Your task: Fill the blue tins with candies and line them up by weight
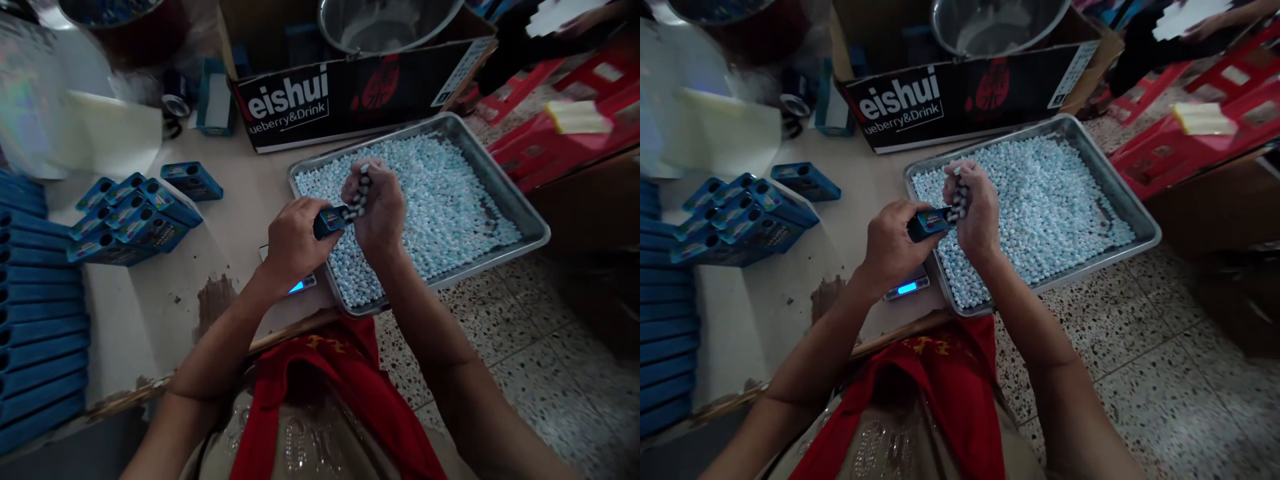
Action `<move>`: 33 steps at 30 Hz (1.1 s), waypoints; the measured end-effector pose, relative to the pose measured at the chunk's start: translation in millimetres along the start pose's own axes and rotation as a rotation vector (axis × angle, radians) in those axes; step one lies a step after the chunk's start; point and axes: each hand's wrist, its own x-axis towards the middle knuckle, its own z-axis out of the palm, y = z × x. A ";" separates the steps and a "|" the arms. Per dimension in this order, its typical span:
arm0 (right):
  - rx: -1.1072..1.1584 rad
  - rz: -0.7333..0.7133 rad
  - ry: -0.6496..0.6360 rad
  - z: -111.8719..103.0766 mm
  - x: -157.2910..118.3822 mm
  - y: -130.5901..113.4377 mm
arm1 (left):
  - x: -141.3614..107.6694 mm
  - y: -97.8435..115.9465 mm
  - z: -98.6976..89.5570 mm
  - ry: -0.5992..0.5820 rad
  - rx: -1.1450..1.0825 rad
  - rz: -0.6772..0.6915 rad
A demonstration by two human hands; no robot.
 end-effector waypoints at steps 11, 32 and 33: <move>0.443 0.252 0.040 -40.7 33.5 29.0 | -27.3 -19.4 -19.3 0.129 -0.232 -0.157; 0.490 0.513 0.041 -27.6 19.4 74.0 | -152.8 -61.8 -55.4 0.206 -0.064 -0.319; 0.501 0.528 0.095 -28.0 20.2 76.3 | -157.3 -63.7 -60.0 0.216 -0.036 -0.341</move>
